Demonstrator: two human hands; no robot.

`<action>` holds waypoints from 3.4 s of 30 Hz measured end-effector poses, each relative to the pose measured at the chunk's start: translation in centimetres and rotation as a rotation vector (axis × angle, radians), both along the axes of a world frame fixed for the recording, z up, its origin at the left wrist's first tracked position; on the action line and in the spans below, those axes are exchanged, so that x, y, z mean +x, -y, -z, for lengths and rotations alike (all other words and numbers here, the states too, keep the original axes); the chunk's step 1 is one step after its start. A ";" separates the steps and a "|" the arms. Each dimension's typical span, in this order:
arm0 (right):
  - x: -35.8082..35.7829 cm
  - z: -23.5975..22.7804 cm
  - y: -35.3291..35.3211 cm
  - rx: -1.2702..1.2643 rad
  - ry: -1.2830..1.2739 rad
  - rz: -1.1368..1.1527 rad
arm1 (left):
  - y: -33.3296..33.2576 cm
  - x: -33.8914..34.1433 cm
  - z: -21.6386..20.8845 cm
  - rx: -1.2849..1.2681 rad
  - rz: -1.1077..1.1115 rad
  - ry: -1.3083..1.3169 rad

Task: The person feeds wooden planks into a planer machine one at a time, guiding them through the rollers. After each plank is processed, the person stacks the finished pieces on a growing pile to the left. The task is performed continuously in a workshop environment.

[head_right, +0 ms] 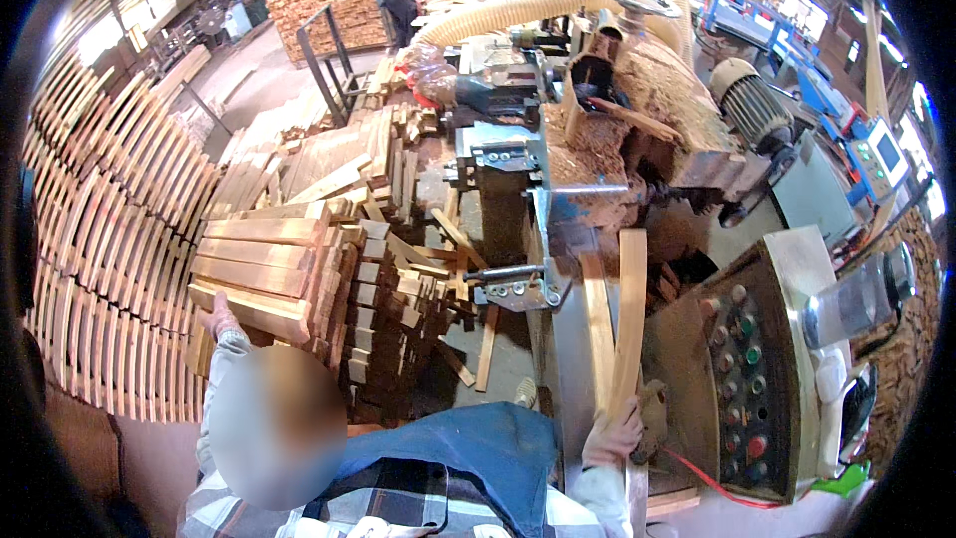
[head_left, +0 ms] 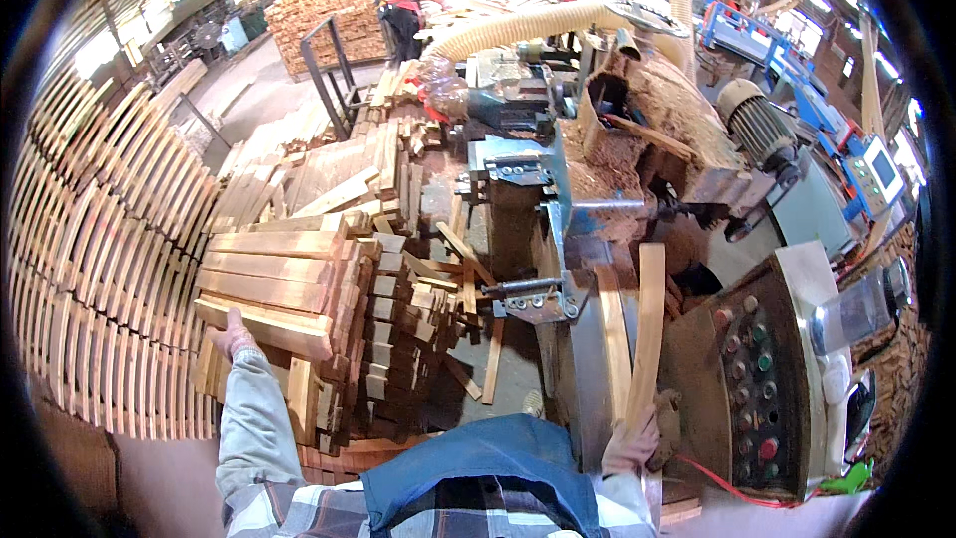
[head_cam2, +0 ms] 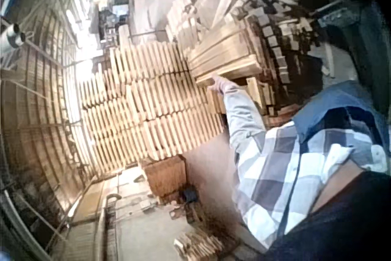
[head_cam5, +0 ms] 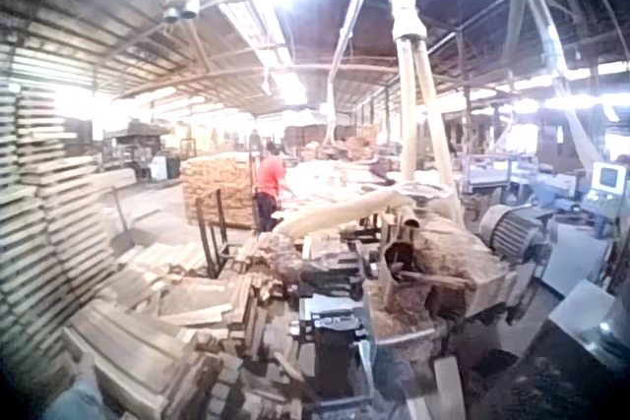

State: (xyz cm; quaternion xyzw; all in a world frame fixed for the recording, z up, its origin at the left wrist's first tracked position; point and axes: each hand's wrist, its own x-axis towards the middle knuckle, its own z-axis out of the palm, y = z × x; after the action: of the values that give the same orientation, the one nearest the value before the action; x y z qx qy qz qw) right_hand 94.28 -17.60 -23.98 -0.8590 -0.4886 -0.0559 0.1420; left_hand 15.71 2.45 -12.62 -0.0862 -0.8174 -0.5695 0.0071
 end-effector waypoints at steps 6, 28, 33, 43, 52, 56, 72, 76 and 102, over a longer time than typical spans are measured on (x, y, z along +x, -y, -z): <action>0.9 0.7 -12.8 -0.026 -0.011 0.016 | -6.1 3.2 0.6 -0.128 -0.151 0.382; -0.8 3.5 8.2 -0.048 0.283 -0.168 | -4.2 -5.8 5.7 0.410 0.358 0.599; 0.6 0.3 -6.7 -0.198 -0.009 -0.135 | -4.0 -3.7 5.8 0.571 0.354 0.619; -1.1 5.5 -22.6 -0.215 0.034 -0.184 | -1.7 -1.2 0.2 0.495 0.340 0.569; -15.1 -8.7 -18.2 0.310 -0.435 -0.705 | -1.7 8.5 -6.8 0.494 0.264 0.323; -23.6 -20.0 -17.1 0.414 -0.519 -1.034 | -4.2 16.8 -6.7 0.680 0.572 0.178; -18.8 -13.4 -5.8 0.135 -0.372 -0.415 | 1.9 48.9 -6.3 0.155 1.436 0.572; -13.5 -8.2 0.5 0.090 -0.305 -0.134 | 2.5 49.3 -5.1 0.012 1.722 0.491; 1.2 4.5 -13.9 -0.047 0.004 -0.002 | -7.9 1.7 2.5 0.142 0.325 0.603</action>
State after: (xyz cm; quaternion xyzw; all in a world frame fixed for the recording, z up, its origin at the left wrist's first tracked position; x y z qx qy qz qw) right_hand 95.53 -3.66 -28.47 -0.8616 -0.4909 -0.0457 0.1208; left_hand 17.40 10.39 -15.13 -0.0424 -0.7167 -0.6184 -0.3195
